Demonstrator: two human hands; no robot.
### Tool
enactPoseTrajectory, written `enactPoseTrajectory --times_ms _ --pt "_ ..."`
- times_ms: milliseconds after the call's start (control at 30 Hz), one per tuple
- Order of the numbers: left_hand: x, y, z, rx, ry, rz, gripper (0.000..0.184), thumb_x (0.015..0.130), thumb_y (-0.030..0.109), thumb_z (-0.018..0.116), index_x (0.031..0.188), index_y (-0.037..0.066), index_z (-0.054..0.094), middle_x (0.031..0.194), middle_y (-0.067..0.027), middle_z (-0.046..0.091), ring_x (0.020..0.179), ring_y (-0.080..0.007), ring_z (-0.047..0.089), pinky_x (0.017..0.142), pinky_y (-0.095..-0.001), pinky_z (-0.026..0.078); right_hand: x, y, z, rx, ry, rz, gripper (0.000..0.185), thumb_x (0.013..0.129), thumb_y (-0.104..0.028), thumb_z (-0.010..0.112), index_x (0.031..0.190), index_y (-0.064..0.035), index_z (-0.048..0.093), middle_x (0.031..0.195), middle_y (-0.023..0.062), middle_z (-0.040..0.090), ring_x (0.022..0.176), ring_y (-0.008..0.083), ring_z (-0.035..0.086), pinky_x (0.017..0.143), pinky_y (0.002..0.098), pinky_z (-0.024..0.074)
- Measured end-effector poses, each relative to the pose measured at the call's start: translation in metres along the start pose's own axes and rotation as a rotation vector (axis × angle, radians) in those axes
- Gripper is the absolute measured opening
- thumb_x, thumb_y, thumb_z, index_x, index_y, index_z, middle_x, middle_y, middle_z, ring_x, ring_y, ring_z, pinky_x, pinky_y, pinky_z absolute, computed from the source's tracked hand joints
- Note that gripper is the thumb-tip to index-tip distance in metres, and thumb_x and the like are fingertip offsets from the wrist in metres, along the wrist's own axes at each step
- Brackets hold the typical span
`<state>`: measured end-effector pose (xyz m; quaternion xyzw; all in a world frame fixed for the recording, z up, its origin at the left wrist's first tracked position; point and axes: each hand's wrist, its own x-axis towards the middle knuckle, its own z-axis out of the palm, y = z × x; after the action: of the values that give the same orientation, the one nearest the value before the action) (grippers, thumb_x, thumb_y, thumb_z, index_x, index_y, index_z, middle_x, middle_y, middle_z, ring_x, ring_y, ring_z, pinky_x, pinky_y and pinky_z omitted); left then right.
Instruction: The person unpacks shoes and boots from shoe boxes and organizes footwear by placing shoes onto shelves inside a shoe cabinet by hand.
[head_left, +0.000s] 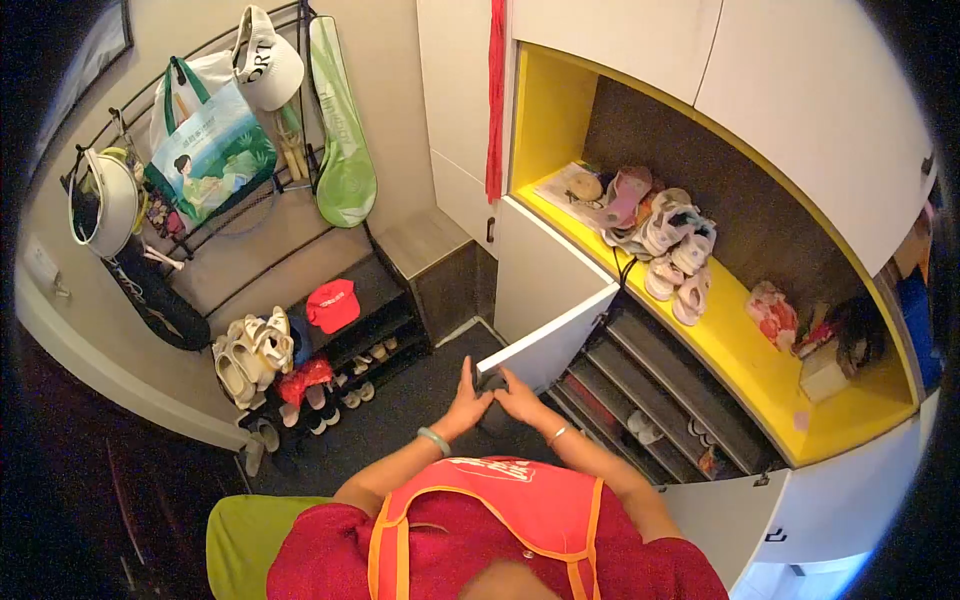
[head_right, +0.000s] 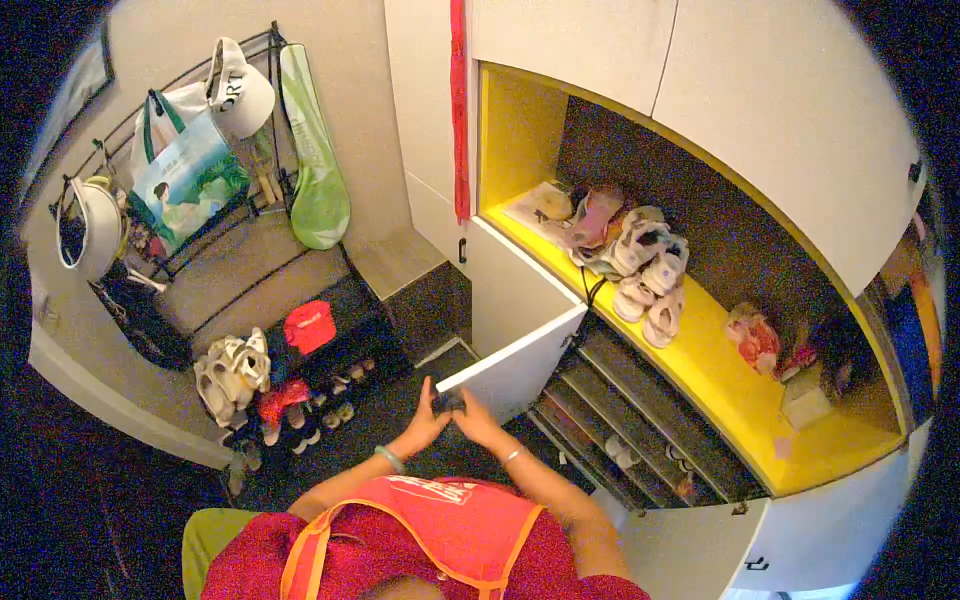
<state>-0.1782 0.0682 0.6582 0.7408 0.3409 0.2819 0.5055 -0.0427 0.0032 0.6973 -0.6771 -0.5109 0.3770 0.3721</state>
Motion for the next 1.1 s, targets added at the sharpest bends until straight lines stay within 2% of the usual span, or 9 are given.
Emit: enactPoseTrajectory --times_ms 67,200,267,533,567,633,900,933,1100 --pt "-0.029 -0.012 0.000 -0.411 -0.008 -0.236 0.085 0.079 0.018 0.056 0.136 0.001 -0.004 0.123 -0.0257 0.041 0.108 -0.0317 0.047 0.092 -0.0341 0.037 -0.008 0.009 0.017 -0.084 -0.102 0.015 0.056 0.079 -0.025 0.052 0.124 0.0044 0.037 0.123 0.0238 0.045 0.115 0.0341 0.043 0.097 0.0366 0.0333" --pt "-0.045 -0.086 0.012 -0.560 -0.348 -0.576 0.052 0.085 0.032 0.048 0.122 -0.003 0.037 0.105 -0.0152 0.055 0.093 -0.0229 0.055 0.078 -0.0305 0.047 -0.037 0.007 0.008 -0.121 -0.248 0.028 0.052 0.083 -0.032 0.050 0.121 0.0039 0.042 0.121 0.0258 0.045 0.113 0.0349 0.045 0.095 0.0369 0.0354" --pt "-0.060 0.019 -0.008 -0.436 -0.434 -0.772 0.038 0.089 0.032 0.041 0.107 0.000 0.049 0.098 -0.0110 0.056 0.086 -0.0197 0.057 0.072 -0.0301 0.050 -0.053 -0.003 0.000 -0.072 -0.315 0.098 0.053 0.084 -0.034 0.049 0.120 0.0039 0.042 0.120 0.0260 0.046 0.111 0.0352 0.046 0.093 0.0374 0.0370" --pt "-0.033 -0.026 0.082 -0.658 -0.705 -0.930 0.039 0.086 0.034 0.045 0.113 0.006 0.046 0.104 -0.0115 0.056 0.090 -0.0236 0.057 0.075 -0.0387 0.050 -0.094 0.067 -0.034 0.016 -0.017 0.198 0.055 0.080 -0.031 0.054 0.122 0.0022 0.042 0.118 0.0245 0.048 0.109 0.0346 0.048 0.093 0.0372 0.0374" --pt "-0.025 -0.075 0.101 -0.409 -0.813 -0.487 0.042 0.084 0.035 0.048 0.116 0.007 0.044 0.106 -0.0122 0.054 0.094 -0.0245 0.055 0.076 -0.0409 0.048 -0.100 0.077 -0.044 -0.016 0.058 0.184 0.055 0.080 -0.031 0.054 0.122 0.0023 0.042 0.119 0.0242 0.048 0.110 0.0340 0.047 0.094 0.0366 0.0368" --pt "-0.012 -0.007 0.125 -0.506 -0.675 -0.928 0.056 0.079 0.036 0.058 0.123 0.009 0.036 0.113 -0.0130 0.050 0.101 -0.0253 0.050 0.080 -0.0419 0.043 -0.123 0.057 -0.085 -0.022 0.173 0.177 0.050 0.082 -0.026 0.054 0.122 0.0023 0.042 0.119 0.0222 0.048 0.111 0.0320 0.047 0.093 0.0353 0.0369" --pt "0.062 0.286 0.217 -0.526 -0.593 0.047 0.051 0.083 0.019 0.057 0.124 0.000 0.034 0.114 -0.0121 0.047 0.105 -0.0178 0.044 0.091 -0.0276 0.036 -0.193 -0.038 -0.287 -0.125 0.864 0.035 0.042 0.084 -0.020 0.052 0.121 -0.0038 0.044 0.115 0.0203 0.052 0.106 0.0291 0.052 0.090 0.0351 0.0393" --pt "0.071 0.312 0.231 -0.591 -0.622 0.153 0.050 0.082 0.018 0.058 0.124 0.001 0.035 0.115 -0.0122 0.045 0.107 -0.0188 0.043 0.093 -0.0285 0.034 -0.199 -0.041 -0.307 -0.174 1.037 -0.175 0.041 0.084 -0.019 0.052 0.122 -0.0046 0.044 0.110 0.0204 0.055 0.103 0.0295 0.054 0.088 0.0352 0.0403" --pt "0.122 0.342 0.322 -0.246 -0.457 0.575 0.067 0.081 0.028 0.058 0.131 -0.002 0.024 0.128 -0.0248 0.034 0.121 -0.0337 0.032 0.100 -0.0359 0.026 -0.225 -0.026 -0.392 -0.367 1.171 -0.149 0.048 0.085 -0.020 0.051 0.127 -0.0029 0.037 0.114 0.0212 0.052 0.106 0.0319 0.051 0.089 0.0358 0.0394"
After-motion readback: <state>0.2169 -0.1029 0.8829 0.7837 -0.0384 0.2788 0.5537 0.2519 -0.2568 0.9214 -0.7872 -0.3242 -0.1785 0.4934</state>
